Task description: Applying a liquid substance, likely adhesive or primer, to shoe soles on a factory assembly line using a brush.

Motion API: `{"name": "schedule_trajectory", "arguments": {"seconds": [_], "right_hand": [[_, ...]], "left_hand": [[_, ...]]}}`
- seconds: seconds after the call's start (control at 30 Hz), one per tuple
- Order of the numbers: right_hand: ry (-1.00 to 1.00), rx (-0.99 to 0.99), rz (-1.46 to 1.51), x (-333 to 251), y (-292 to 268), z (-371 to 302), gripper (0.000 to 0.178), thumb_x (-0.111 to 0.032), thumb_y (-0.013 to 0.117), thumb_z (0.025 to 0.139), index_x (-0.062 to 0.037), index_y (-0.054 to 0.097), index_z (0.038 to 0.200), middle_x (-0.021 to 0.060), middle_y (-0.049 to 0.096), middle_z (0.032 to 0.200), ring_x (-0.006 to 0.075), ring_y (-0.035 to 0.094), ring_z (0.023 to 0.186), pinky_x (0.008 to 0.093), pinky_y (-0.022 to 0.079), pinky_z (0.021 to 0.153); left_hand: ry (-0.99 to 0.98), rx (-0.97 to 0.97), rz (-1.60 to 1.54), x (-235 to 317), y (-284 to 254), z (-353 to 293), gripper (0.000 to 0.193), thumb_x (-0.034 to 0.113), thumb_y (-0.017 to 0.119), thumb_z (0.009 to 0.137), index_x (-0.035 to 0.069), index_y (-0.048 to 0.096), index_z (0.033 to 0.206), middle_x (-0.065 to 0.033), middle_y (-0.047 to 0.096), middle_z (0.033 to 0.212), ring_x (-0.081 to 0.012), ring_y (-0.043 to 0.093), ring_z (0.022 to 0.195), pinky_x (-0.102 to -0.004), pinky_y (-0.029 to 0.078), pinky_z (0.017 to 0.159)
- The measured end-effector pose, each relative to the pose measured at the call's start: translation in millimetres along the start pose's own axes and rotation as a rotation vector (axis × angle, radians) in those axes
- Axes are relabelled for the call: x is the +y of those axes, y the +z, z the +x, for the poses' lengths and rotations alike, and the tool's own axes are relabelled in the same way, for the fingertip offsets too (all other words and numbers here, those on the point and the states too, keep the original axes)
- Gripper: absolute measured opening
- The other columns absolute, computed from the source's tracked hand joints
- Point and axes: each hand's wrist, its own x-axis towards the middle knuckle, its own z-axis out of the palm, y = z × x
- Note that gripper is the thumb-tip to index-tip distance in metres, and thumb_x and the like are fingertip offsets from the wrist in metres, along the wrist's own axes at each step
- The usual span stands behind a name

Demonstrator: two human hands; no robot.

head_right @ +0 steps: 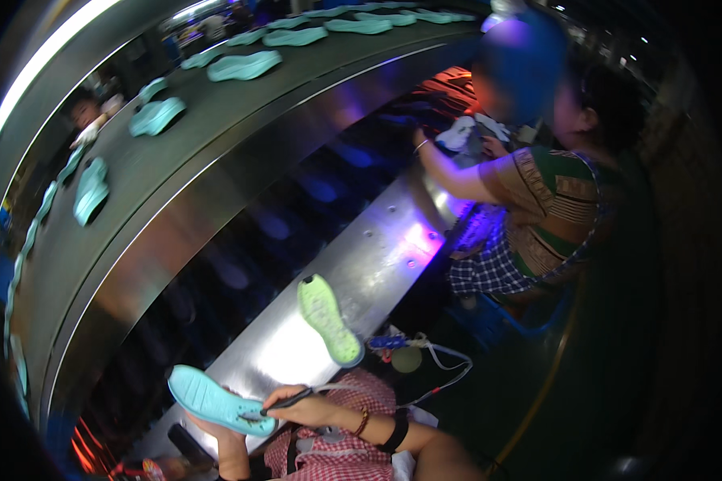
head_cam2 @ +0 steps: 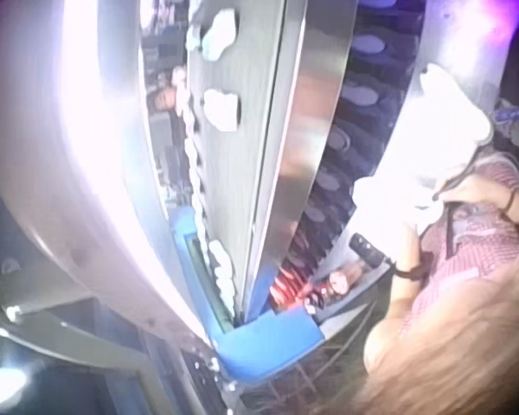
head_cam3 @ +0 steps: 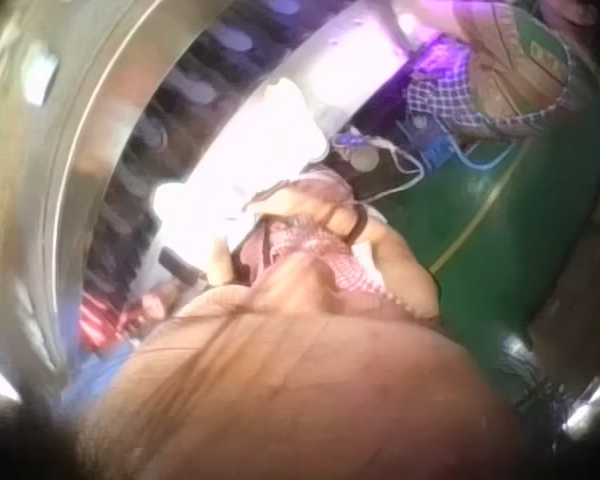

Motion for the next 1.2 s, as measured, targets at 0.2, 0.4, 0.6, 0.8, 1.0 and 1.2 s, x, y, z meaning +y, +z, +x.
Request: {"name": "schedule_trajectory", "arguments": {"seconds": [0.2,0.4,0.6,0.8,1.0,1.2], "right_hand": [[0.064,0.042,0.096,19.6,-23.1,-8.2,0.018,-0.008,0.062,0.079,0.0007,0.060,0.095,0.0051,0.061,0.090,0.0100,0.056,0.084,0.0217,0.044,0.074],[-0.017,0.066,0.135,28.2,-51.1,-5.4,0.019,-0.012,0.060,0.081,0.0014,0.058,0.095,0.0066,0.059,0.088,0.0117,0.055,0.084,0.0237,0.043,0.072],[-0.062,0.114,0.144,27.4,-66.4,-11.2,0.020,-0.013,0.060,0.081,0.0010,0.058,0.094,0.0063,0.057,0.088,0.0130,0.054,0.082,0.0253,0.043,0.072],[-0.060,0.069,0.153,19.7,-65.6,-10.6,0.019,-0.013,0.058,0.082,0.0016,0.057,0.095,0.0059,0.057,0.088,0.0115,0.053,0.082,0.0237,0.042,0.071],[-0.005,0.005,0.219,3.9,-63.9,-13.4,0.019,-0.012,0.059,0.082,0.0025,0.057,0.095,0.0055,0.061,0.088,0.0093,0.055,0.082,0.0215,0.043,0.072],[0.071,0.012,0.236,-21.3,-55.4,-21.4,0.019,-0.008,0.060,0.081,0.0021,0.058,0.097,0.0063,0.061,0.094,0.0102,0.055,0.087,0.0225,0.043,0.077]], "left_hand": [[0.063,0.072,0.352,-37.5,-0.6,14.9,0.061,0.061,0.025,0.081,0.014,0.053,0.109,-0.0117,0.061,0.074,-0.0253,0.060,0.059,-0.0362,0.051,0.051],[0.142,0.046,0.488,-63.0,54.8,4.0,0.060,0.060,0.025,0.082,0.013,0.053,0.108,-0.0116,0.061,0.074,-0.0250,0.060,0.060,-0.0357,0.051,0.052],[0.148,0.022,0.549,-80.7,70.5,4.1,0.060,0.059,0.025,0.082,0.012,0.053,0.106,-0.0115,0.061,0.073,-0.0246,0.060,0.060,-0.0352,0.051,0.052],[0.183,-0.010,0.547,-73.7,79.0,-2.3,0.060,0.058,0.025,0.083,0.010,0.053,0.105,-0.0114,0.061,0.073,-0.0243,0.061,0.061,-0.0347,0.051,0.052],[0.212,-0.082,0.440,-56.3,66.1,-5.3,0.059,0.057,0.025,0.083,0.009,0.054,0.103,-0.0114,0.062,0.073,-0.0240,0.061,0.061,-0.0341,0.051,0.052],[0.007,0.012,0.191,-26.3,74.1,-12.5,0.058,0.055,0.025,0.084,0.009,0.052,0.107,-0.0106,0.062,0.076,-0.0230,0.061,0.061,-0.0330,0.051,0.052]]}}
